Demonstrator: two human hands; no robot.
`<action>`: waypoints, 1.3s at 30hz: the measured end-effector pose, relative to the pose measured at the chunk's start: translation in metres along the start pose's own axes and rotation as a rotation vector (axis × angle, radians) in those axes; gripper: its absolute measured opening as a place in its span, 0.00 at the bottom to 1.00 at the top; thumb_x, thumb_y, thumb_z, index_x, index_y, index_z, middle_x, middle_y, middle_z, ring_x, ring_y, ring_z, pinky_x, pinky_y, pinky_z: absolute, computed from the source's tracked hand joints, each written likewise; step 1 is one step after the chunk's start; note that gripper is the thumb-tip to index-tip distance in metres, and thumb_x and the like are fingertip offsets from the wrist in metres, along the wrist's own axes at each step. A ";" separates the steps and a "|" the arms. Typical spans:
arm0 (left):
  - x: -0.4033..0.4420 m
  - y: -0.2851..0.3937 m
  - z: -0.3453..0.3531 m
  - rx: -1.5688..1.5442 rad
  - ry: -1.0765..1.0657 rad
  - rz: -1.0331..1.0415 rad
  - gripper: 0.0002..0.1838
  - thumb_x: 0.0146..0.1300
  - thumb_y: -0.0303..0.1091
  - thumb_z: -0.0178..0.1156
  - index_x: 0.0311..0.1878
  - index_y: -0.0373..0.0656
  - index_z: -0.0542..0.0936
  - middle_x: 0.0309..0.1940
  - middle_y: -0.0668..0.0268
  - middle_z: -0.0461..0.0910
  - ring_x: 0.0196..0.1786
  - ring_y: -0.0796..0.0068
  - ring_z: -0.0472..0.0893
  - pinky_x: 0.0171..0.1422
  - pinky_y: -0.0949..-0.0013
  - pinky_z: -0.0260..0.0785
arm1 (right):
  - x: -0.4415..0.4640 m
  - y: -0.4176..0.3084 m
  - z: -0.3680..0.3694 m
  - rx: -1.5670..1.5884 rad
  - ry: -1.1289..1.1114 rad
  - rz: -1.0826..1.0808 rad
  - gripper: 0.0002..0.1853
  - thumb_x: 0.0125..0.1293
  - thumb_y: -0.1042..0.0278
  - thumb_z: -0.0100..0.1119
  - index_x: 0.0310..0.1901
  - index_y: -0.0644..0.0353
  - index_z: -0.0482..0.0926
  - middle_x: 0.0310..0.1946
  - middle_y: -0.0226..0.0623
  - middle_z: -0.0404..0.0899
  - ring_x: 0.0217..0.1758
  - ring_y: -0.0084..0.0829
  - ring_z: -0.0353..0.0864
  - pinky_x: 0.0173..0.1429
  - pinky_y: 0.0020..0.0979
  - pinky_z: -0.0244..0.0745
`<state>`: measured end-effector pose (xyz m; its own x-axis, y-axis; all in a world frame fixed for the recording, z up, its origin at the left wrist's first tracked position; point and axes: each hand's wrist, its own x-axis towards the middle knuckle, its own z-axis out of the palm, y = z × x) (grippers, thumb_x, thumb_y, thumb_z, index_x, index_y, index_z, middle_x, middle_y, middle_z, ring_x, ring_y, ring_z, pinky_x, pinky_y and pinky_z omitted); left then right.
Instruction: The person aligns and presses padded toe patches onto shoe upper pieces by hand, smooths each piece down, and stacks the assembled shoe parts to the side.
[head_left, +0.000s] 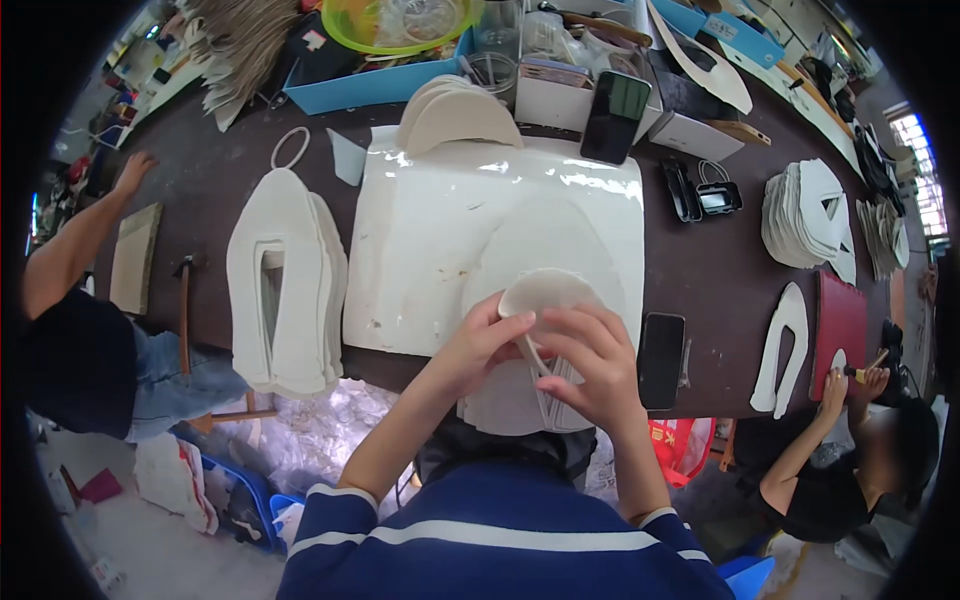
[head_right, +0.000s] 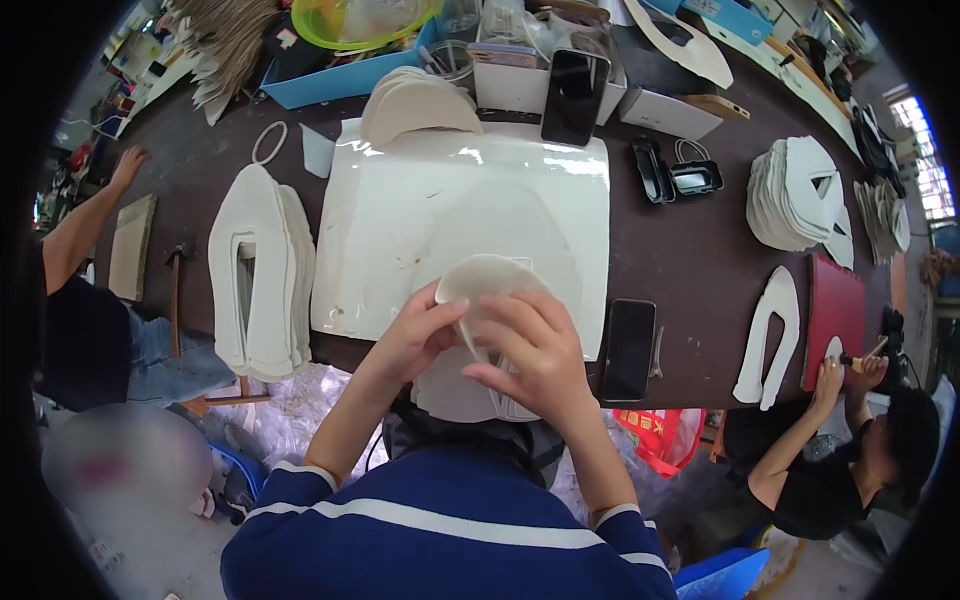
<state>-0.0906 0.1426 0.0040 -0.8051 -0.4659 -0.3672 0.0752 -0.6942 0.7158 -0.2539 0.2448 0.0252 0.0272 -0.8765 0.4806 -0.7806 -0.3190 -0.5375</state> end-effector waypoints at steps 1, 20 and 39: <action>0.001 0.001 -0.003 -0.001 -0.013 -0.007 0.27 0.71 0.39 0.53 0.68 0.35 0.65 0.60 0.57 0.74 0.60 0.65 0.77 0.60 0.60 0.77 | -0.003 0.007 -0.007 -0.010 0.048 0.076 0.24 0.50 0.57 0.73 0.48 0.60 0.83 0.47 0.40 0.81 0.50 0.40 0.80 0.56 0.38 0.75; 0.034 0.048 -0.002 0.605 0.493 -0.017 0.23 0.68 0.29 0.58 0.66 0.40 0.72 0.29 0.67 0.81 0.28 0.82 0.78 0.37 0.74 0.75 | 0.031 0.061 -0.005 0.512 0.137 0.889 0.17 0.65 0.77 0.57 0.55 0.61 0.78 0.29 0.30 0.75 0.26 0.16 0.73 0.29 0.21 0.69; 0.051 0.028 -0.012 1.148 0.672 0.291 0.24 0.63 0.28 0.62 0.64 0.43 0.75 0.23 0.70 0.70 0.20 0.83 0.63 0.26 0.72 0.60 | 0.036 0.067 0.009 0.289 0.123 0.855 0.09 0.65 0.76 0.57 0.46 0.62 0.82 0.36 0.40 0.84 0.29 0.28 0.78 0.35 0.30 0.73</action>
<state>-0.1226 0.0925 -0.0019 -0.3799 -0.9197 -0.0992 -0.6014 0.1641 0.7819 -0.2998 0.1885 0.0001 -0.5686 -0.8166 -0.0996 -0.3169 0.3292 -0.8895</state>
